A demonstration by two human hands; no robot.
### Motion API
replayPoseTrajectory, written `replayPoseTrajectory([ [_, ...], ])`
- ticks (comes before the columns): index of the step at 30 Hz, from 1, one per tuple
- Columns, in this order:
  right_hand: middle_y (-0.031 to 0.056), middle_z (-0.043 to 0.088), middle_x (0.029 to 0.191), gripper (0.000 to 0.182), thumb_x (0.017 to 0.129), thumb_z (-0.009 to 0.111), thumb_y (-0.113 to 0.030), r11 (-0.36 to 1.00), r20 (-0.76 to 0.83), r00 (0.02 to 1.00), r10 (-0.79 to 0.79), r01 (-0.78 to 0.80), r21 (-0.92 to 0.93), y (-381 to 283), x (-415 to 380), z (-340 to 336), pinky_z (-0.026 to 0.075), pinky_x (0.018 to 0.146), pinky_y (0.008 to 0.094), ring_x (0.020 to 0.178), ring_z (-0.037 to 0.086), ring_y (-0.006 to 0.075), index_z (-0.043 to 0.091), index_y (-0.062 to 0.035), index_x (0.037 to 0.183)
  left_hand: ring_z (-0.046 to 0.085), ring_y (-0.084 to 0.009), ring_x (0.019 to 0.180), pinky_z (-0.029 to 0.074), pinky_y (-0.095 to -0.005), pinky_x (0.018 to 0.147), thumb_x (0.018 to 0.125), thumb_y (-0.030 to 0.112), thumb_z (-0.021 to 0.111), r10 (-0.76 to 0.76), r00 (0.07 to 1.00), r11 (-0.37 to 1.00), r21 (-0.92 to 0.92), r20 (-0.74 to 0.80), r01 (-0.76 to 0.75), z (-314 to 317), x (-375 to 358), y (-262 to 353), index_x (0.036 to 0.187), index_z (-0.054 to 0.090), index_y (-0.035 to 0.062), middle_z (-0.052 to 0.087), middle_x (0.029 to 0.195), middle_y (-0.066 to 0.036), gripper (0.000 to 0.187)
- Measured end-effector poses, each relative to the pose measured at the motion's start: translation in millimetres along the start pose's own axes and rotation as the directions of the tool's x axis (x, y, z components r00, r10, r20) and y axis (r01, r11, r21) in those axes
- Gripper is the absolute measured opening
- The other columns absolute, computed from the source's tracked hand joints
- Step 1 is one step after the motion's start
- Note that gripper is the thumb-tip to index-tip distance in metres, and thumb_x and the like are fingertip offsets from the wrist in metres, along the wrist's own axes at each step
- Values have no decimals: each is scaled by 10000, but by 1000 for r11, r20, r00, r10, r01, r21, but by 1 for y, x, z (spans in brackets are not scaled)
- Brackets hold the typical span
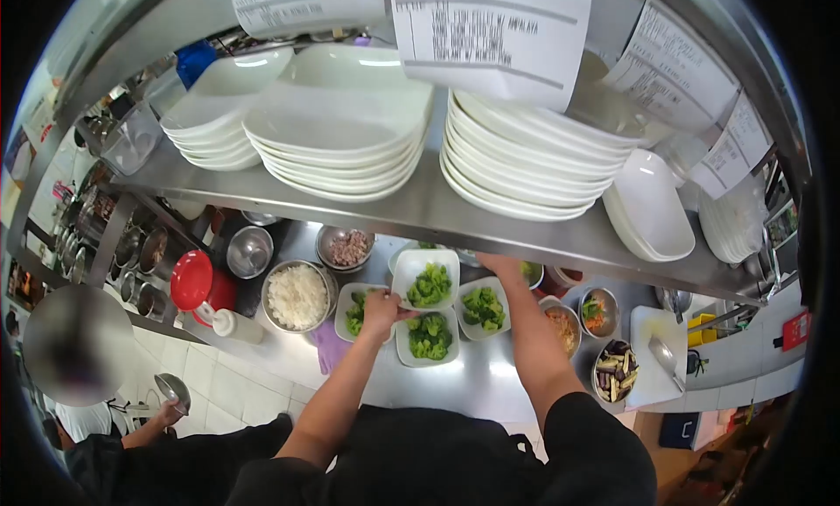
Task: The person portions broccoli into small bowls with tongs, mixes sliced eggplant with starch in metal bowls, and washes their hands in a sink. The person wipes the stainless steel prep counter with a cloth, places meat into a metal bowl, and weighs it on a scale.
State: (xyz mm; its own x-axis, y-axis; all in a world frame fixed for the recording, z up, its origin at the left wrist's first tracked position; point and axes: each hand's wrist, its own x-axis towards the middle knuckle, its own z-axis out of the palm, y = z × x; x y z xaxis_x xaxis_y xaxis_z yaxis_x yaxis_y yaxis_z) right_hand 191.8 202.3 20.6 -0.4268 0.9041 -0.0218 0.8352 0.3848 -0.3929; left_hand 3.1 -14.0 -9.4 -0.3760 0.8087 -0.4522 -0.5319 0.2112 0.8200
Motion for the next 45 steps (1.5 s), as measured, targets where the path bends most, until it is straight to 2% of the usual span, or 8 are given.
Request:
replayPoseTrajectory([
  [4, 172, 531, 1343, 651, 801, 593, -556, 1000, 0, 1000, 18, -18, -3, -3, -1, 3, 380, 1043, 420, 1256, 479, 342, 562, -125, 1289, 689, -347, 770, 625, -370, 646, 865, -21, 448, -19, 999, 1000, 17, -35, 20, -5, -2, -6, 1083, 466, -183, 613, 980, -254, 273],
  [8, 207, 656, 1096, 565, 766, 665, -464, 982, -92, 991, -96, 110, 155, -8, -45, -42, 474, 895, 416, 1039, 622, 341, 639, -78, 1178, 691, -341, 759, 625, -372, 635, 858, -18, 457, 61, 996, 997, 50, -69, -58, -7, 2, -13, 1081, 477, -184, 617, 978, -249, 279],
  [10, 204, 687, 916, 495, 723, 700, -429, 986, 146, 989, 20, -44, 163, -35, -79, -78, 501, 805, 423, 877, 660, 358, 694, -62, 1055, 693, -337, 746, 625, -376, 625, 857, -6, 466, 134, 990, 976, 181, -52, -122, -2, -2, -5, 1098, 477, -187, 621, 968, -246, 302],
  [15, 225, 681, 881, 489, 712, 695, -430, 988, -144, 980, -135, 145, 57, -18, -61, -59, 523, 784, 432, 863, 669, 351, 692, 5, 934, 689, -347, 767, 629, -386, 610, 855, 7, 505, 103, 993, 987, 129, -53, -95, 8, -4, -5, 1122, 480, -169, 617, 971, -240, 320],
  [20, 224, 678, 872, 465, 726, 679, -420, 985, 8, 998, 60, -58, -164, -14, -43, -36, 524, 797, 438, 896, 661, 350, 692, -2, 928, 684, -359, 785, 630, -411, 666, 848, -7, 500, 94, 993, 989, 124, -75, -85, 11, -4, -9, 1114, 487, -141, 604, 971, -255, 298],
  [24, 221, 653, 728, 355, 716, 676, -369, 997, -155, 987, -37, 48, 67, -14, -65, -52, 525, 740, 442, 746, 663, 365, 703, -27, 805, 678, -355, 809, 632, -399, 640, 859, -2, 489, 106, 992, 989, 115, -71, -97, 10, -3, -14, 1108, 478, -153, 581, 1010, -245, 291],
  [28, 230, 659, 772, 367, 710, 681, -369, 980, -88, 990, -113, 126, 155, -40, -110, -100, 525, 732, 463, 751, 648, 390, 697, -12, 792, 679, -358, 790, 632, -387, 605, 866, -2, 481, 120, 990, 989, 90, -67, -114, 9, 1, -21, 1094, 477, -160, 583, 1000, -234, 277],
  [45, 255, 652, 1039, 489, 743, 648, -382, 995, 39, 994, 98, -98, 9, -2, -30, -22, 510, 868, 461, 988, 639, 371, 673, 36, 997, 681, -360, 773, 634, -413, 647, 844, -14, 485, 123, 990, 989, 86, -70, -117, 7, -4, -18, 1089, 469, -181, 588, 973, -241, 297],
])
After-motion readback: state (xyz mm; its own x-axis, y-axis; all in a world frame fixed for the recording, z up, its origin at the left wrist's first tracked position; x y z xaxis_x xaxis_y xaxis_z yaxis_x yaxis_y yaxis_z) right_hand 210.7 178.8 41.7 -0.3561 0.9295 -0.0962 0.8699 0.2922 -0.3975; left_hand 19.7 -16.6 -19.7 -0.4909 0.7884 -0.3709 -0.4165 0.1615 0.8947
